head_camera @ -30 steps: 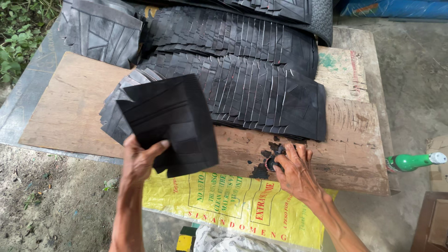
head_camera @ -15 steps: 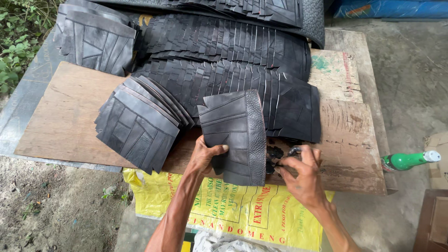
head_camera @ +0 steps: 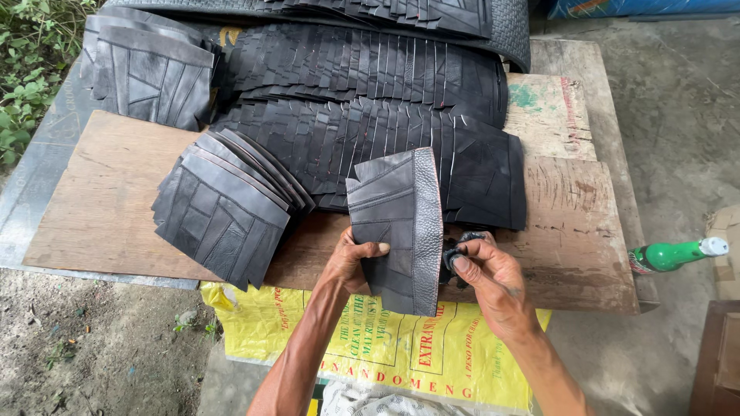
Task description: The person repeatedly rubs the edges of black shoe sole pieces with a small black object. The person picks up each piece from a stack, rubs the edges, and places it back on the stack.
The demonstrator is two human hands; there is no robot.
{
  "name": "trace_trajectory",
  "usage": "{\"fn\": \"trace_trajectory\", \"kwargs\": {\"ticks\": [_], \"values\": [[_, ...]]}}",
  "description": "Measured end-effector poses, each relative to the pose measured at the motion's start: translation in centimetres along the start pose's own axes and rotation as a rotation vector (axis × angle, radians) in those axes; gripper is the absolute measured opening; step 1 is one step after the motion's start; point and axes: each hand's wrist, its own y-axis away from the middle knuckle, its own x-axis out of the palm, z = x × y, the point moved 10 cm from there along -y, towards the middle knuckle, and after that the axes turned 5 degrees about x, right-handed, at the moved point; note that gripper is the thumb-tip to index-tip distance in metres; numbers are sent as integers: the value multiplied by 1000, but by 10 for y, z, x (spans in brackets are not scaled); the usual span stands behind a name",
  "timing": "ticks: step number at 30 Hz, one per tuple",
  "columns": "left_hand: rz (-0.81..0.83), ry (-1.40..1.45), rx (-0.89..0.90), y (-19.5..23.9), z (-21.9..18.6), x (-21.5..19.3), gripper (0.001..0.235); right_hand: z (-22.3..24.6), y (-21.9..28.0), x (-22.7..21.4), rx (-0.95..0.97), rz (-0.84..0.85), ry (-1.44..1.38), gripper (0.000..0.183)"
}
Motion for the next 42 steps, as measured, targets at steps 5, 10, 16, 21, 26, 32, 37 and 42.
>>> {"fn": "trace_trajectory", "kwargs": {"ticks": [5,10,16,21,26,32,37,42], "values": [[-1,41,0,0,0,2,41,3,8,19,-39,95,198,22],[-20,15,-22,0,3,-1,42,8,15,26,-70,142,317,22],[-73,59,-35,-4,8,-2,44,4,15,28,42,101,239,25],[-66,81,-33,-5,13,-6,42,14,24,37,-71,142,342,26],[-76,94,-19,-8,13,-5,41,26,24,41,-134,117,459,23],[-124,103,-62,-4,13,-7,39,32,33,36,-100,21,319,18],[-69,111,-88,3,20,7,41,34,29,42,-134,-8,335,16],[-64,72,-97,6,24,7,44,36,25,46,-153,-16,411,16]]}}
